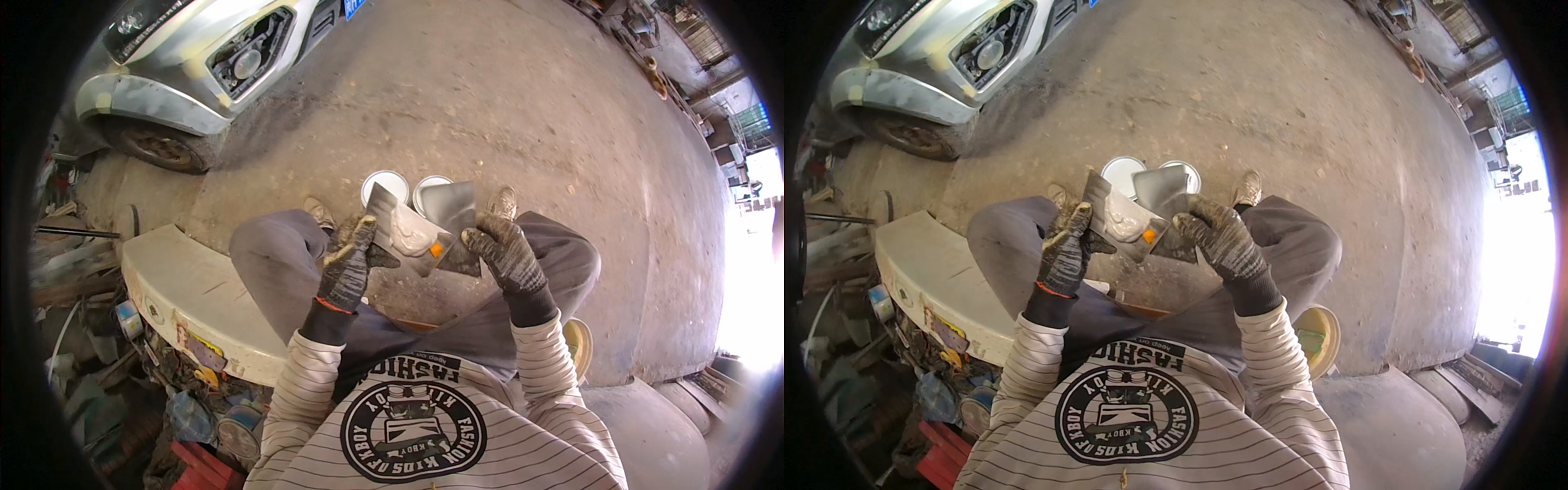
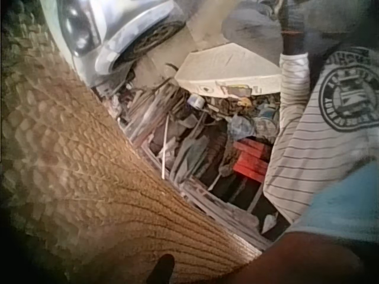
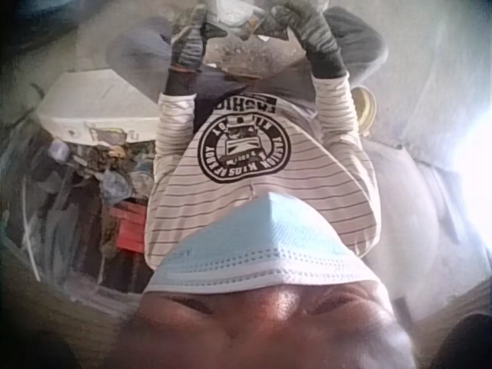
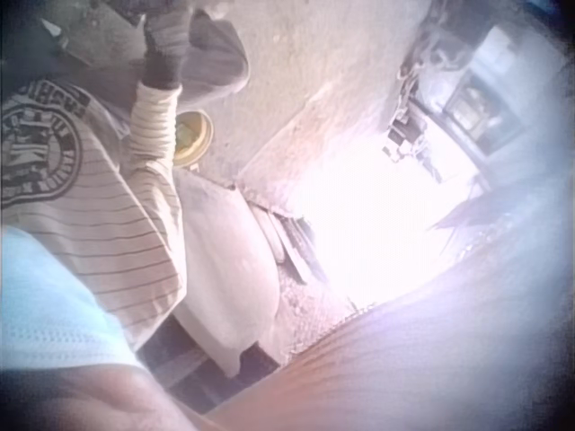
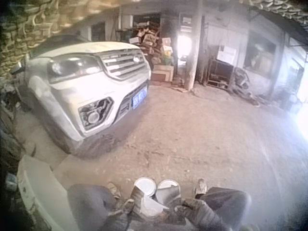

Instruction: The person sands the front bumper of a silver car, then sits on the floor to mix two components of body filler on a spreader. They apply the mixed filler to a damaged area on the car's side panel using the spreader.

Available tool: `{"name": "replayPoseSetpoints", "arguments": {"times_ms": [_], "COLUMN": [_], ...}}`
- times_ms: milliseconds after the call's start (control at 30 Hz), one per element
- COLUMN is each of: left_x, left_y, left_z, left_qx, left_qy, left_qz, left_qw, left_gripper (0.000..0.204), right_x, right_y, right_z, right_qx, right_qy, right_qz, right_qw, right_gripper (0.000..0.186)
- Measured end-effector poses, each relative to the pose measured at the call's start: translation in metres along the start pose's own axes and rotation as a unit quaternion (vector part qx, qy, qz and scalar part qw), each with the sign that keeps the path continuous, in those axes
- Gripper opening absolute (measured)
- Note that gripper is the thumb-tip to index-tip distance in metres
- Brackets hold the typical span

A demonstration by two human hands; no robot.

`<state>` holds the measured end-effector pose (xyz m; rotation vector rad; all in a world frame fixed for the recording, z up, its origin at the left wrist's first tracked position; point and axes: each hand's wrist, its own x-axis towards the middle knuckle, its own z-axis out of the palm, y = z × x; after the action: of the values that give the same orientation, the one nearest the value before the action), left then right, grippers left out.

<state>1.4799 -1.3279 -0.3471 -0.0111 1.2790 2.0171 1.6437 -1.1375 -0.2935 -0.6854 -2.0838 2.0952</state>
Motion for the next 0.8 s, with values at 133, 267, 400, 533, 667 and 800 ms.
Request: {"name": "replayPoseSetpoints", "arguments": {"times_ms": [133, 267, 400, 533, 667, 800], "left_x": [0.003, 0.005, 0.003, 0.0, 0.0, 0.003], "left_y": [-0.001, 0.007, 0.012, 0.013, 0.005, -0.01], "left_z": [-0.003, -0.007, -0.006, -0.004, -0.004, -0.011], "left_qx": [0.057, -0.001, -0.024, 0.0, 0.027, 0.001], "left_qy": [0.032, 0.013, 0.049, 0.052, 0.087, 0.106], "left_qz": [0.064, 0.071, 0.103, 0.159, 0.155, 0.195], "left_qw": [0.996, 0.997, 0.993, 0.986, 0.984, 0.975], "left_gripper": [0.014, 0.017, 0.017, 0.019, 0.02, 0.019], "right_x": [-0.003, -0.002, -0.002, -0.012, -0.016, -0.01], "right_y": [0.001, 0.014, 0.017, 0.012, 0.018, 0.027], "right_z": [0.007, 0.013, 0.014, 0.027, 0.053, 0.069], "right_qx": [-0.124, -0.289, -0.101, 0.157, 0.189, 0.175], "right_qy": [-0.036, -0.018, 0.143, 0.107, 0.141, 0.152], "right_qz": [-0.055, -0.169, -0.031, -0.015, -0.005, 0.041], "right_qw": [0.99, 0.942, 0.984, 0.982, 0.972, 0.972], "right_gripper": [0.022, 0.027, 0.022, 0.017, 0.011, 0.013]}}
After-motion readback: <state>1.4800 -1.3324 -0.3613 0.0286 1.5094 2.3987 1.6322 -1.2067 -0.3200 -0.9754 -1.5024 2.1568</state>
